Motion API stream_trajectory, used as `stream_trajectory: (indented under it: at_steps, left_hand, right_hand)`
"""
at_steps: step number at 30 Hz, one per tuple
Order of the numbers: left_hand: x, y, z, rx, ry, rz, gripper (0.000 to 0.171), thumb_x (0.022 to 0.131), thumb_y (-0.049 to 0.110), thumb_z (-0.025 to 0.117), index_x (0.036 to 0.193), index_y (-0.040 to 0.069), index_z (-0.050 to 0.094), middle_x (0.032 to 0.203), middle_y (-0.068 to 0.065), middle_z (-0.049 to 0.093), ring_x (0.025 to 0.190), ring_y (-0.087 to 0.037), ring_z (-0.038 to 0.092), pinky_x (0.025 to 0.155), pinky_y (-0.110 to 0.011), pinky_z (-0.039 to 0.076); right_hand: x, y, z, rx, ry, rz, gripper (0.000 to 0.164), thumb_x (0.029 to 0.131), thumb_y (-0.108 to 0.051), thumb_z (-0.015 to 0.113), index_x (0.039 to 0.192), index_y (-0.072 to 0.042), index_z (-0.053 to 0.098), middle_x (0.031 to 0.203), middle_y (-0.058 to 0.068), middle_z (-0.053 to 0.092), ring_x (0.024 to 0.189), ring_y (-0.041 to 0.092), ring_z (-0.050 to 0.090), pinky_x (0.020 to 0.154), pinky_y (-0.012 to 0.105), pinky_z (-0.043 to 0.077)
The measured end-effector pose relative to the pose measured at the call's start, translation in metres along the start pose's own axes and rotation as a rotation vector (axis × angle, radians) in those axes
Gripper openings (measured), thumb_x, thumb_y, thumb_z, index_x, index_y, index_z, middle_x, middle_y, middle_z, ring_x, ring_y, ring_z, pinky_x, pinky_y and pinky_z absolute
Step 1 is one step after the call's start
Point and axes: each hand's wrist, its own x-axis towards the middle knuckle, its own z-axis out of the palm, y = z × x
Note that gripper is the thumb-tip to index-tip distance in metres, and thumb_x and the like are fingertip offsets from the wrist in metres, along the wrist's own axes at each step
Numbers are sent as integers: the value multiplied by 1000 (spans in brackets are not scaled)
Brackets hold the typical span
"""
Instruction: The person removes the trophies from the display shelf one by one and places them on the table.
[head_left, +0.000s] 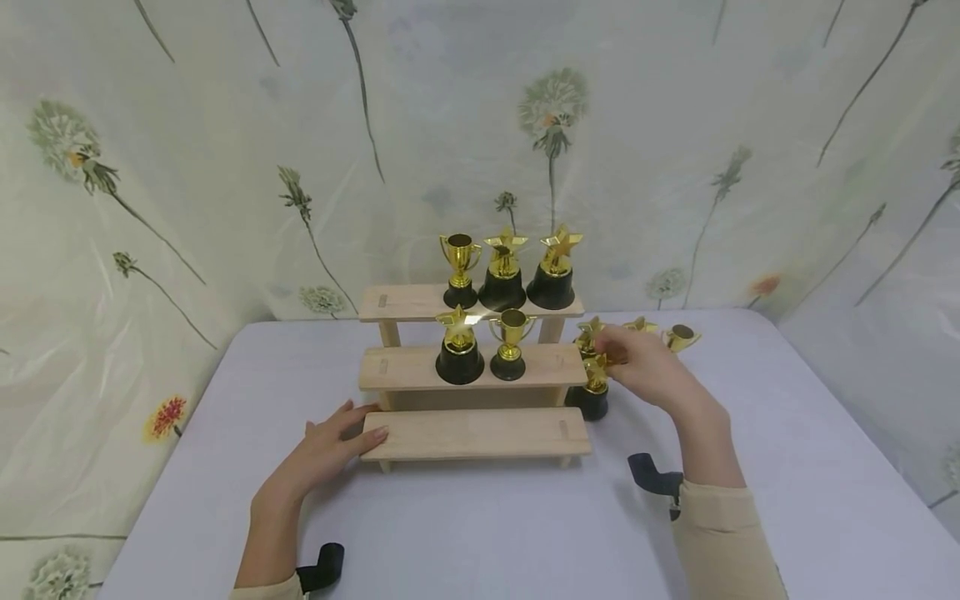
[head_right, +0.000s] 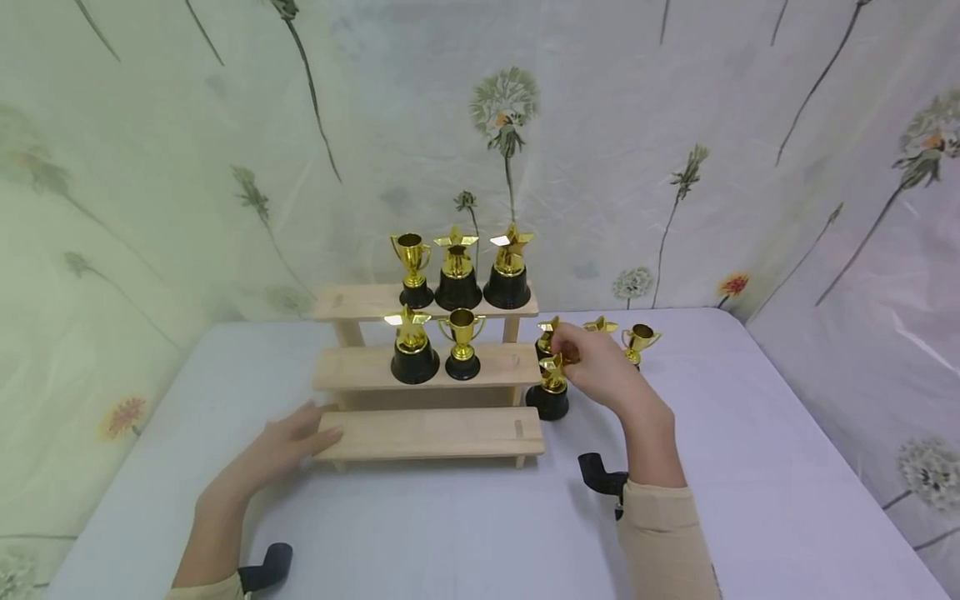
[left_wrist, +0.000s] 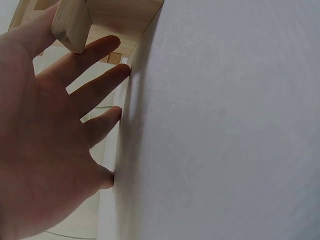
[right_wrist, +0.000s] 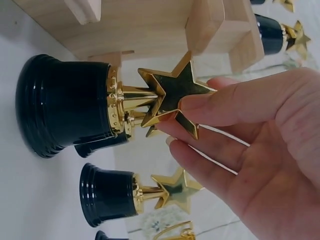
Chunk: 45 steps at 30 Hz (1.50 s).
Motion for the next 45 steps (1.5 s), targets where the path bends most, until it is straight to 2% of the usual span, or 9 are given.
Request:
stream_trajectory:
  at_steps: [9,22,29,37,45]
  left_hand:
    - [1,0,0,-3,-6,4,78,87,71,57,148,22,49,162,-18,29,155,-38,13,115,-73,-11]
    - [1,-1,0,-6,-2,10,78,87,71,57,148,21,49,161,-18,31,155,-36,15,116,-72,-12]
    - [2,-1,1,-12,-3,11,77,88,68,58,148,20,49,161,-18,33,155,-35,16,116,-71,-12]
    - [3,-2,0,3,-3,8,79,87,70,57,148,21,48,162,-19,30,154,-38,15,115,-73,-11]
    - [0,0,0,-5,-7,1,78,88,69,57,149,20,48,162,-19,29,155,-38,15,115,-73,-12]
  right_hand:
    - [0,-4,0,-3,3,-7,27,85,10,59,103,-9,64,106,13,70,99,31,66,80,44,58]
    - [4,-6,5,-42,19,-17,25,88,8,57,105,-10,61,112,16,70,106,37,66,86,53,56]
    - [3,-5,4,-71,32,-10,28,87,10,57,107,-9,62,107,15,70,96,32,65,78,46,57]
    - [2,-5,3,-73,24,-2,29,88,10,56,107,-10,62,109,16,69,97,32,64,78,46,56]
    - [3,-4,3,-95,9,-23,28,86,9,58,105,-11,62,103,12,69,88,27,58,72,38,52]
